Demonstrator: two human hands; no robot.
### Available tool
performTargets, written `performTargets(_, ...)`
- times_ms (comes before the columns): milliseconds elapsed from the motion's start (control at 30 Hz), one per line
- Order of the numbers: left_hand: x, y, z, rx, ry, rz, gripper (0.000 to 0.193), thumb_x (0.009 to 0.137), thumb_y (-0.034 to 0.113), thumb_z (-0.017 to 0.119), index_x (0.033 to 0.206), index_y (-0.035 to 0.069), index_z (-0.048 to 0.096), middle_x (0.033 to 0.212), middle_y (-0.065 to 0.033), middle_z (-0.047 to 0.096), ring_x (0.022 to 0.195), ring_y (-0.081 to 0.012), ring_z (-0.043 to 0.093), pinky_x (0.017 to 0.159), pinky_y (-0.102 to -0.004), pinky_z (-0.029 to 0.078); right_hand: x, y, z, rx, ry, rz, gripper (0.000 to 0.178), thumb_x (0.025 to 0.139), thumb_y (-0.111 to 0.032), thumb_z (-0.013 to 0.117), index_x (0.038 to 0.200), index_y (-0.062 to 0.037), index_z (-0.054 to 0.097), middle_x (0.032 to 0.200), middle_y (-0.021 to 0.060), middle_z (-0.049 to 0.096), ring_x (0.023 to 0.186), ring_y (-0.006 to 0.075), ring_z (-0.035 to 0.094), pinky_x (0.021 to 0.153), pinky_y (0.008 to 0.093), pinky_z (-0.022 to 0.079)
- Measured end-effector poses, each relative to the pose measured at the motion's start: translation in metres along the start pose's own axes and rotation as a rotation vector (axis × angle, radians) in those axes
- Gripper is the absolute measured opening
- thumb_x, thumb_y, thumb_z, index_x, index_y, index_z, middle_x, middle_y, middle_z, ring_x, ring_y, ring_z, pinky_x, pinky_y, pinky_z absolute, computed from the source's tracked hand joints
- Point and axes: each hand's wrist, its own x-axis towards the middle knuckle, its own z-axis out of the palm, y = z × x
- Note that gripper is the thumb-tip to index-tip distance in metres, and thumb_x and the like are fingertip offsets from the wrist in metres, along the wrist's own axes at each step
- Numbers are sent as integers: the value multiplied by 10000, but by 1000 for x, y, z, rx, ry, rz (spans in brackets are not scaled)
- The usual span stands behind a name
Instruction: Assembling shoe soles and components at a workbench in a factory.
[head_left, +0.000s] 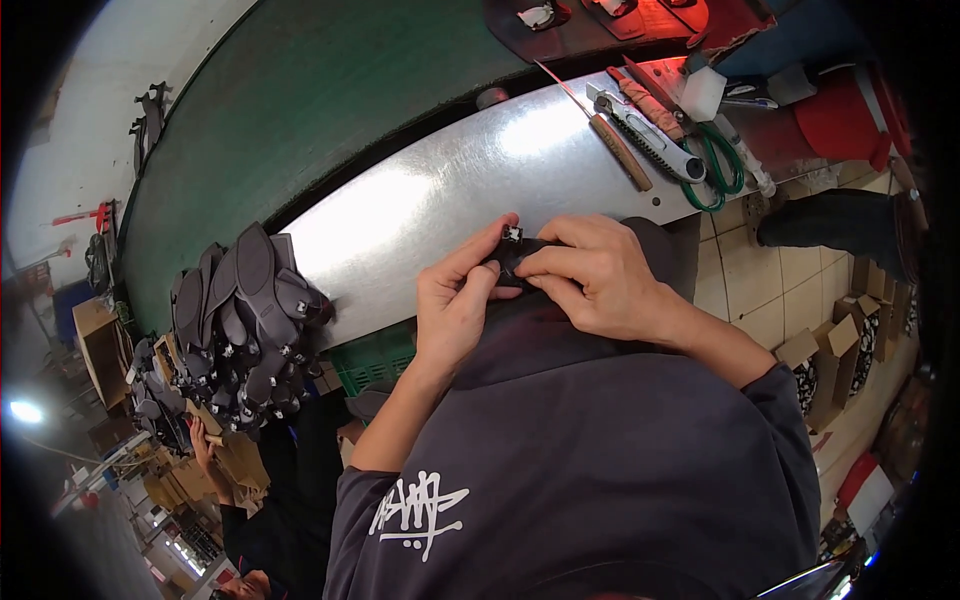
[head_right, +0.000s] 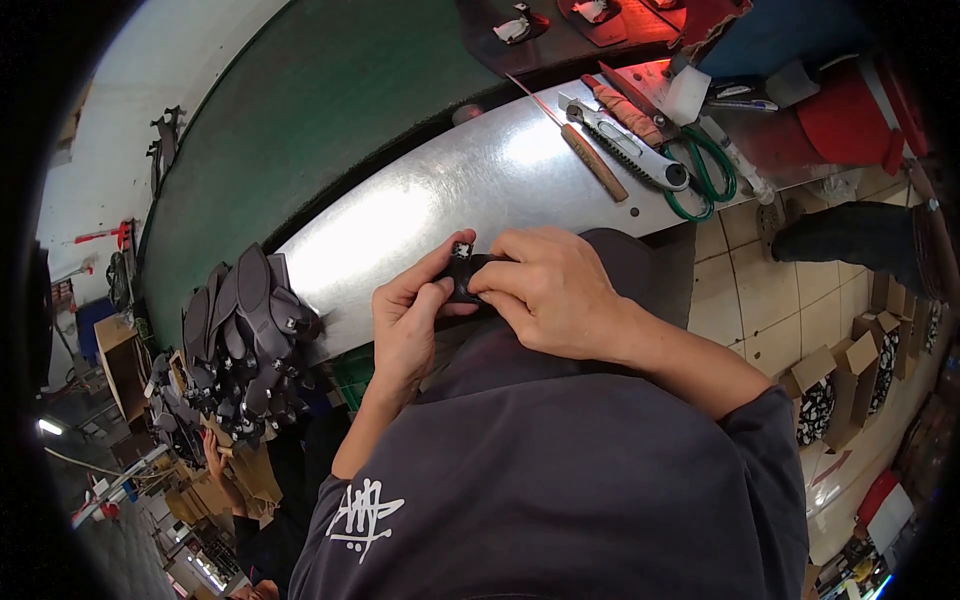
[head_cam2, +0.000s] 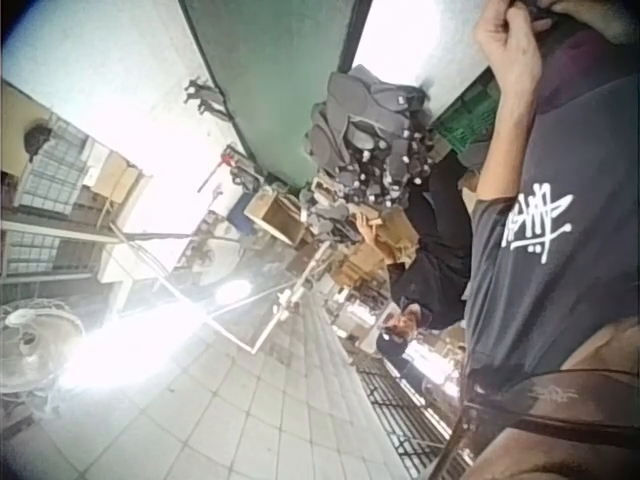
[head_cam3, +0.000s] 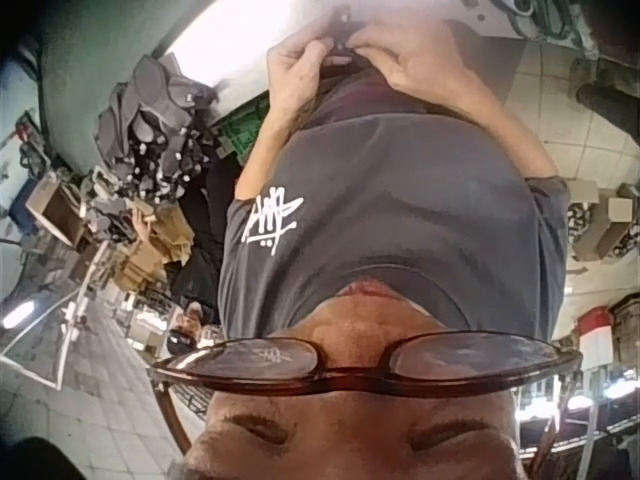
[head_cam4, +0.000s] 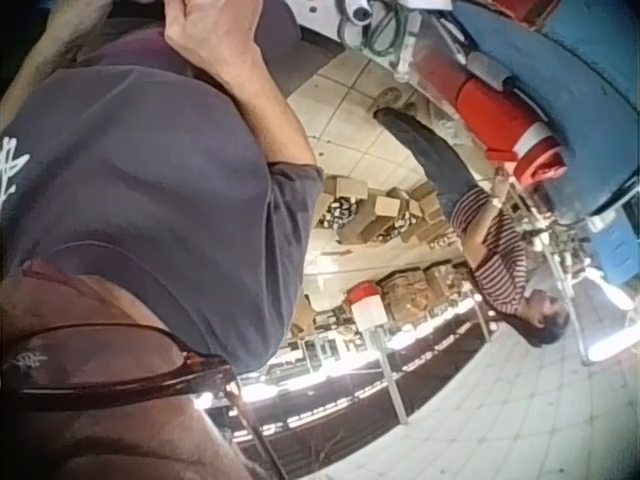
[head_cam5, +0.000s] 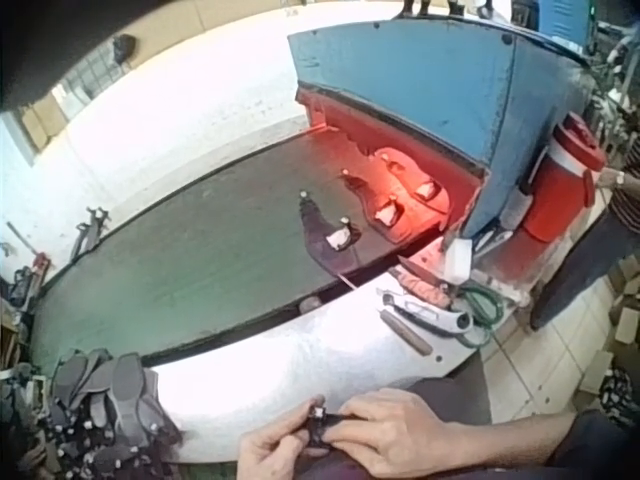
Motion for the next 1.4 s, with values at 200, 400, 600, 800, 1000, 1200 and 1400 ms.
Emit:
performTargets(200,4,0,-6,-37,-41,-18,428,810,-72,539,1227,2,602,1248,-100,600,1014,-124,613,708,-212,540,5,10,-3,-45,-80,-117,149,708,-54,707,855,-74,688,841,84,580,742,269,580,661,371,443)
performTargets(400,13,-4,-17,-36,-33,-173,408,772,-54,557,1167,1,644,1095,-77,678,861,-91,634,643,-188,514,6,15,-6,121,-283,-54,230,693,-74,720,915,-82,659,868,93,558,809,288,573,686,367,447)
performTargets(600,17,3,-16,62,-38,-181,459,733,-74,533,1174,-5,639,1123,-91,670,824,-95,655,636,-193,540,1,12,3,194,-223,81,272,661,-106,771,902,-82,645,859,77,556,803,263,577,695,334,453)
performTargets(800,18,5,-12,100,-6,-148,461,740,-75,534,1182,6,638,1137,-83,666,850,-96,654,656,-200,551,-3,15,14,141,-128,114,255,656,-107,779,869,-89,641,832,56,566,759,245,583,678,335,453)
performTargets(1000,20,9,-13,36,-3,-219,438,746,-72,525,1164,-11,641,1120,-112,665,798,-115,668,628,-193,558,-7,15,20,129,-41,100,226,644,-95,771,832,-92,645,820,50,568,739,234,582,664,335,447)
performTargets(1200,19,13,-18,-164,-22,-339,480,773,-50,513,1249,-22,567,1182,-154,627,781,-150,681,605,-208,589,-10,12,22,26,93,-37,173,688,-148,744,838,-146,658,828,51,547,712,227,575,655,344,430)
performTargets(1400,15,17,-17,-260,4,-146,417,895,93,551,1307,34,532,1242,-134,600,794,-103,656,553,-191,553,-7,11,13,78,47,-129,253,664,-76,763,895,-92,661,839,86,589,690,245,583,603,344,452)
